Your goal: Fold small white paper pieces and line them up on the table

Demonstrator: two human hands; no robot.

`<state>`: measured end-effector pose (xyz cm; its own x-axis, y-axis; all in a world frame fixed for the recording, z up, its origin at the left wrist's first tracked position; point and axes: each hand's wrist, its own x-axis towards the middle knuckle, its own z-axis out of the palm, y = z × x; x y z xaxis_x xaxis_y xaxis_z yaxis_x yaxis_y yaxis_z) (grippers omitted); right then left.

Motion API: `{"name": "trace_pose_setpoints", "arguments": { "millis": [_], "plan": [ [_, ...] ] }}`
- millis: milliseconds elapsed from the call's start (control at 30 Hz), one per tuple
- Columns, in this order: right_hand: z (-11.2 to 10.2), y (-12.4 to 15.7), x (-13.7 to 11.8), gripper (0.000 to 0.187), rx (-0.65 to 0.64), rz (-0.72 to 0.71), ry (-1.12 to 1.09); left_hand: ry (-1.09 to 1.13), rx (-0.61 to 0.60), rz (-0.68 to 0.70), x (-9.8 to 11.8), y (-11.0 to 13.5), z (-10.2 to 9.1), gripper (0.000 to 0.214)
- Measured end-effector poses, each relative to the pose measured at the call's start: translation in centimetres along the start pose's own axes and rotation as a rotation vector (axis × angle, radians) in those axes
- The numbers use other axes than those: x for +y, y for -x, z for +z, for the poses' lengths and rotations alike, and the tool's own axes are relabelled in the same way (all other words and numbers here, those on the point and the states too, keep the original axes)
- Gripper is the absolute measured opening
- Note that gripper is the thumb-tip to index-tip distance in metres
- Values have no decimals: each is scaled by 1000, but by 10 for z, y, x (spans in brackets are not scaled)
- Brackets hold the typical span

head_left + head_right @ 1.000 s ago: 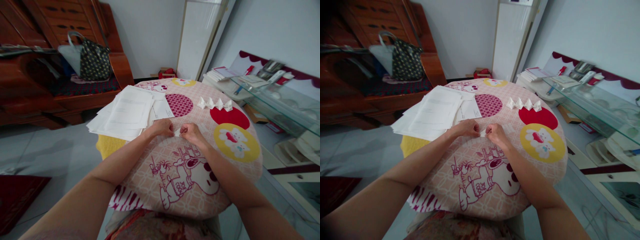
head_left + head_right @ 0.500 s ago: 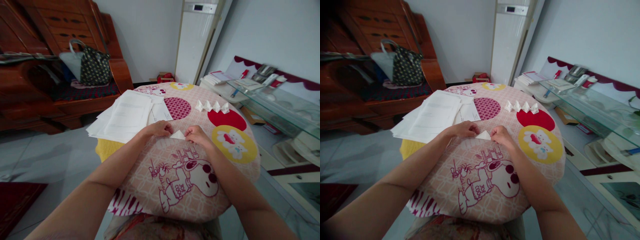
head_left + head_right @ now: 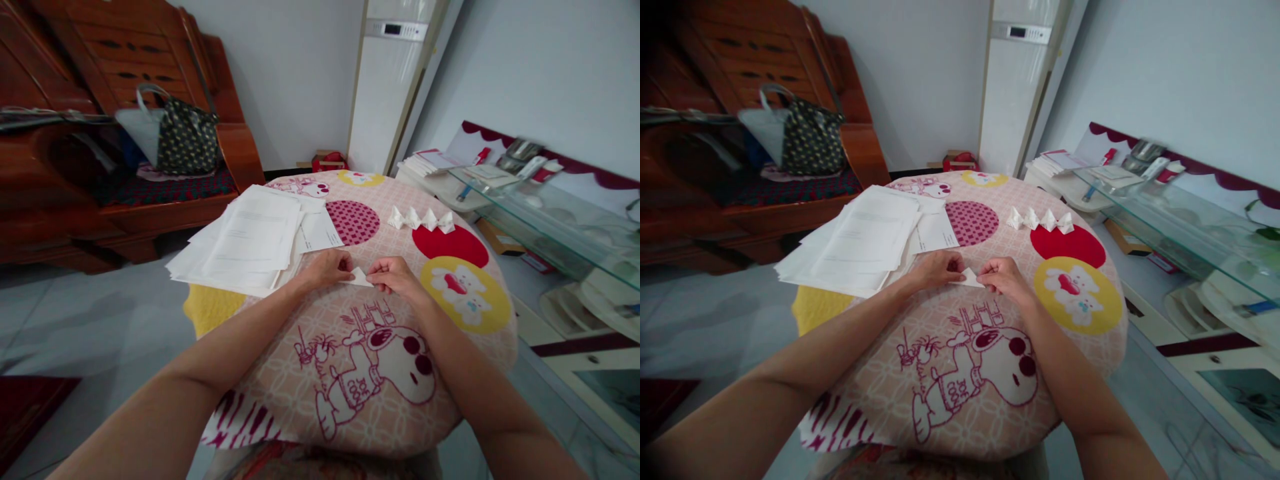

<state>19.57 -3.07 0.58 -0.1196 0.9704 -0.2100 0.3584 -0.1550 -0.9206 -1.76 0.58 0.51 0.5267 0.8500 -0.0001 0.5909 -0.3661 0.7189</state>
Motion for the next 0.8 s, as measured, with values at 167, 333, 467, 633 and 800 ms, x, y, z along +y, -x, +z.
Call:
{"name": "trace_pose_setpoints", "arguments": {
  "millis": [167, 333, 467, 633, 800],
  "plan": [
    [-1, 0, 3, 23, 43, -66, -57, 59, 56, 95, 6, 5, -3, 6],
    [-1, 2, 1, 24, 22, -112, -28, 28, 37, 110, 10, 9, -6, 4],
    [-1, 4, -2, 24, 13, -103, 12, 2, 26, 110, 10, 9, -6, 4],
    [0, 5, -5, 21, -4, -107, 44, 15, 35, 150, 9, 9, -5, 5],
    [2, 5, -5, 22, -18, -145, 96, 6, 26, 135, 9, 9, -6, 6]
  ]
}}
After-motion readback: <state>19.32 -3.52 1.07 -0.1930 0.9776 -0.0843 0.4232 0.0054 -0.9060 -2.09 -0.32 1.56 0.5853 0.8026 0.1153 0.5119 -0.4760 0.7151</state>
